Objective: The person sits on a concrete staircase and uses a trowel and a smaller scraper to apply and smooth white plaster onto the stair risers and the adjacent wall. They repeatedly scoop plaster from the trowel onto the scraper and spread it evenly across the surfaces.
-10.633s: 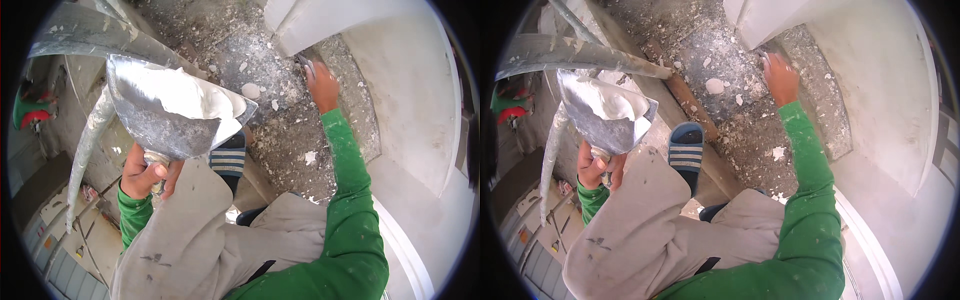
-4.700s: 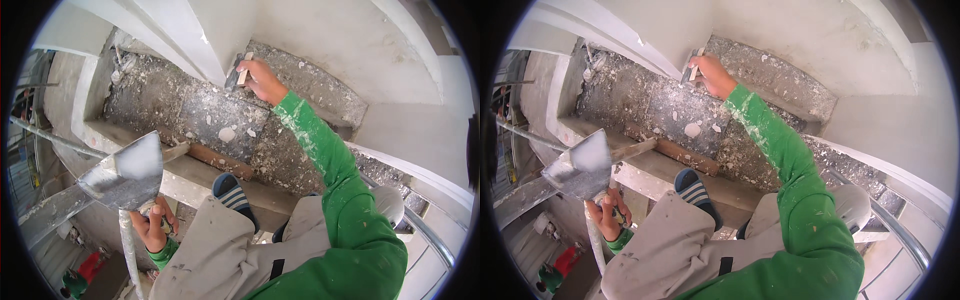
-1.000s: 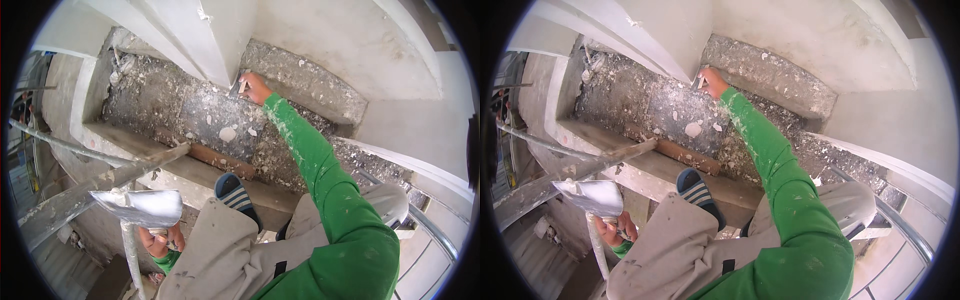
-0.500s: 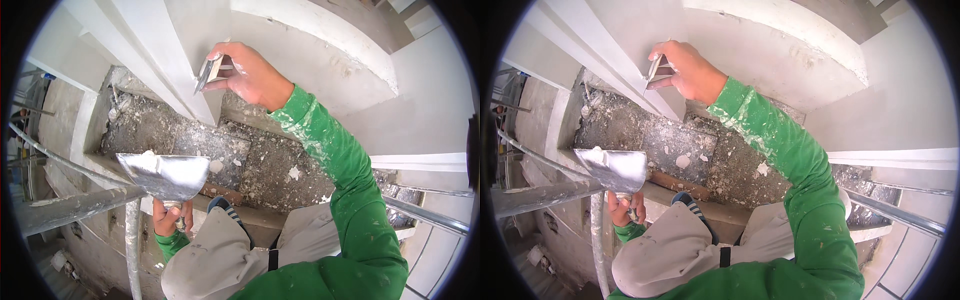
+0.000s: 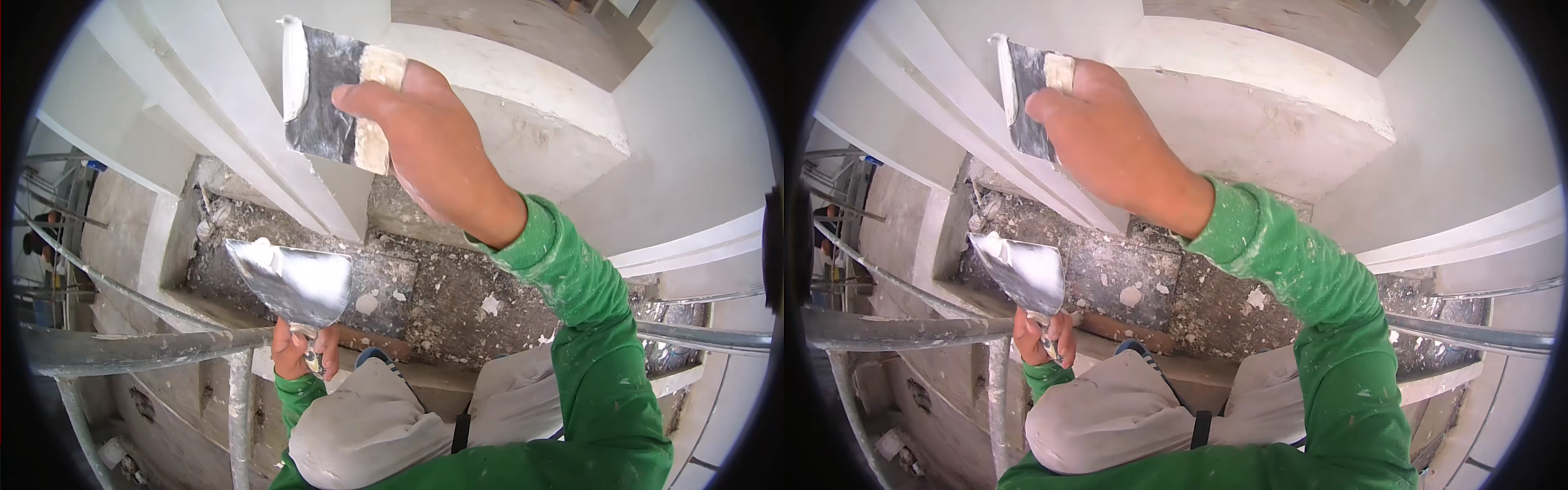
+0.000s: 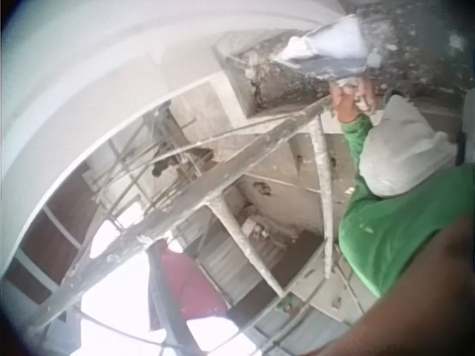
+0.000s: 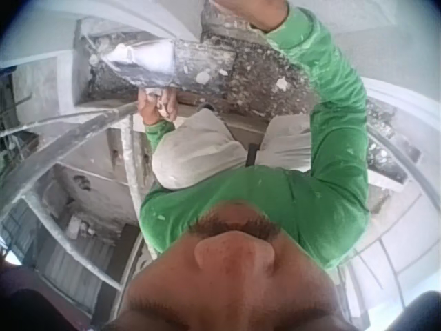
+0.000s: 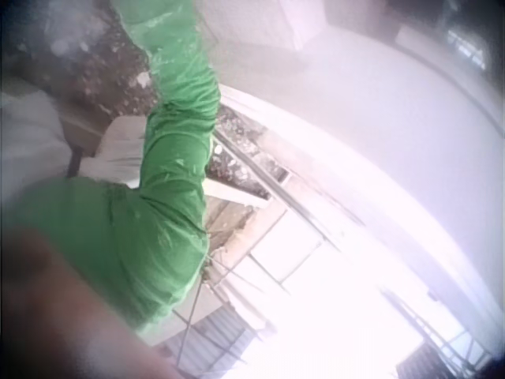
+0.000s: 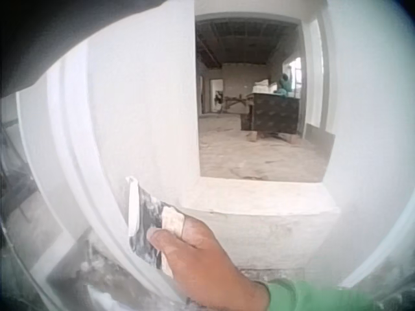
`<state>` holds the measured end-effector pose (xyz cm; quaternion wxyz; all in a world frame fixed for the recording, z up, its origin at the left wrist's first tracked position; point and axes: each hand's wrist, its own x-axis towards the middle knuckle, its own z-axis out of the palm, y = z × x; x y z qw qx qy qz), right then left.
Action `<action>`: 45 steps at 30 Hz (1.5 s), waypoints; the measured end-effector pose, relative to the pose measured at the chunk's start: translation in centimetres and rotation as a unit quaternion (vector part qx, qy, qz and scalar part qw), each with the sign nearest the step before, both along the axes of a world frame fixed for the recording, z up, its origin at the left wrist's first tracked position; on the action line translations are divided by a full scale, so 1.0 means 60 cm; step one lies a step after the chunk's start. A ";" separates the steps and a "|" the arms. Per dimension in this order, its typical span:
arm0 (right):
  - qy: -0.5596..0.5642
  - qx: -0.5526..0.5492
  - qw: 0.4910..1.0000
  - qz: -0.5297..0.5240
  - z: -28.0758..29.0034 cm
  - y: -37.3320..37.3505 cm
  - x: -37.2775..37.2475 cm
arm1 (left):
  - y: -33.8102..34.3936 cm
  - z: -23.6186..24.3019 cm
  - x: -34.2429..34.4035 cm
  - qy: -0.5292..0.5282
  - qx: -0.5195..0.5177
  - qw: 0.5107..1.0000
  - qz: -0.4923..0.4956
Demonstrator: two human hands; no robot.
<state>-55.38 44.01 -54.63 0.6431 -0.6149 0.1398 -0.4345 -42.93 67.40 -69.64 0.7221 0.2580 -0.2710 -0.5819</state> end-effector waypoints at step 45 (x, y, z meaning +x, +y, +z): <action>0.123 0.433 0.893 0.025 -0.696 -0.123 0.098 | 0.127 -0.079 0.091 -0.233 -0.122 0.965 0.013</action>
